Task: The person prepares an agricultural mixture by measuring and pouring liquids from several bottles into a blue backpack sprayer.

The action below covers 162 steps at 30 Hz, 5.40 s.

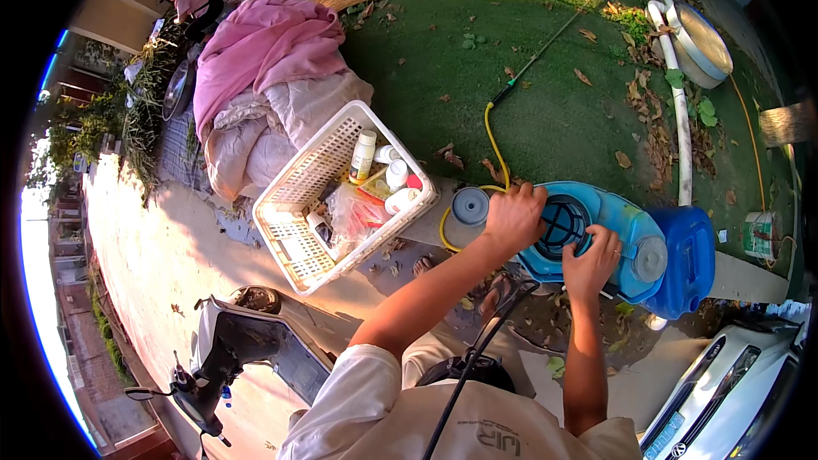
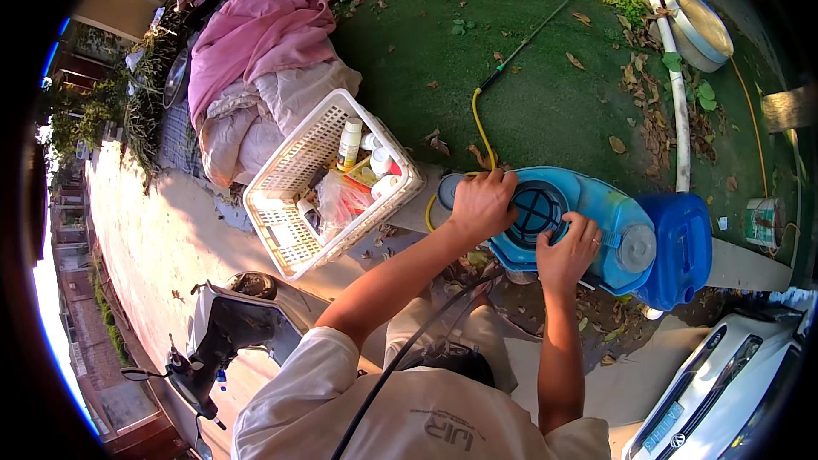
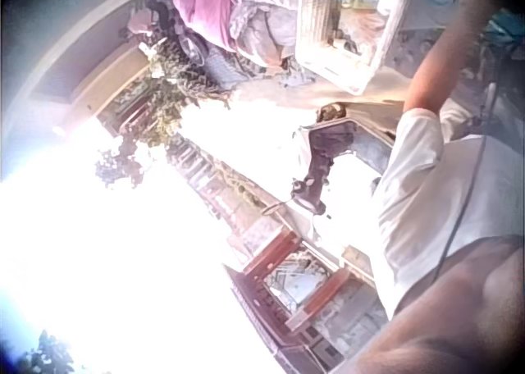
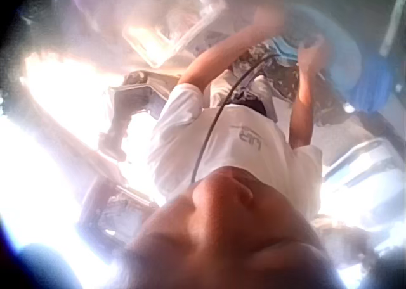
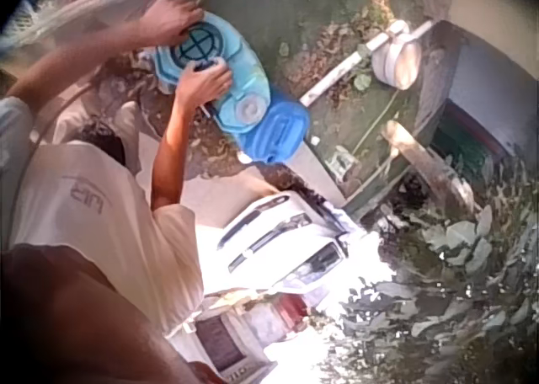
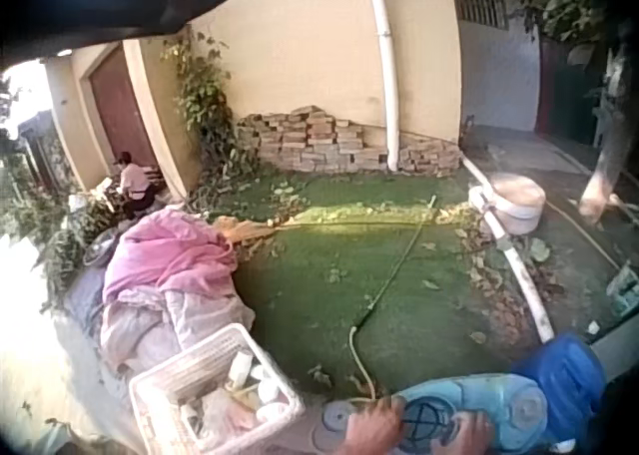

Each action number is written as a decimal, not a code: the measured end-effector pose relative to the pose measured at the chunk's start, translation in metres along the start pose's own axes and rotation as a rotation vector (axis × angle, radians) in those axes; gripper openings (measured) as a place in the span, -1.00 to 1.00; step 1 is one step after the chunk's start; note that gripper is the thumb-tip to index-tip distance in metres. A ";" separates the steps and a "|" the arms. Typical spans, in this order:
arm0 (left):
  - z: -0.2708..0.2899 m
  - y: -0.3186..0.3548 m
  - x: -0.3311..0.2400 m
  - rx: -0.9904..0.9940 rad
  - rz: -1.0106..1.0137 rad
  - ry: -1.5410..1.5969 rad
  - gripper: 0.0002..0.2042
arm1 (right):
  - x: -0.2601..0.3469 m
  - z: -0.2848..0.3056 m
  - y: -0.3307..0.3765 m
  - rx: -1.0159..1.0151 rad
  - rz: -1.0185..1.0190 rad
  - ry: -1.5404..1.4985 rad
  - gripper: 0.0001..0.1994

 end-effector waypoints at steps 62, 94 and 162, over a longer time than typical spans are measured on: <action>0.133 0.085 0.007 -0.112 -0.066 0.944 -0.39 | 0.213 0.147 -0.045 0.015 0.929 -0.174 -0.74; 0.048 0.093 -0.008 0.146 -0.026 0.653 -0.36 | 0.042 0.114 -0.006 0.190 0.612 -0.687 -0.49; 0.055 0.072 -0.003 0.134 0.132 0.835 -0.19 | -0.052 0.088 -0.033 0.420 0.083 -0.576 -0.62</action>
Point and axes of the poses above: each hand's wrist, its own y-axis away from the middle knuckle, its own z-axis out of the back of the hand, x = y × z, the point moved 9 cm from there along -y, towards the middle knuckle, and after that the axes turned 11 degrees about y, right-handed, at the moved point
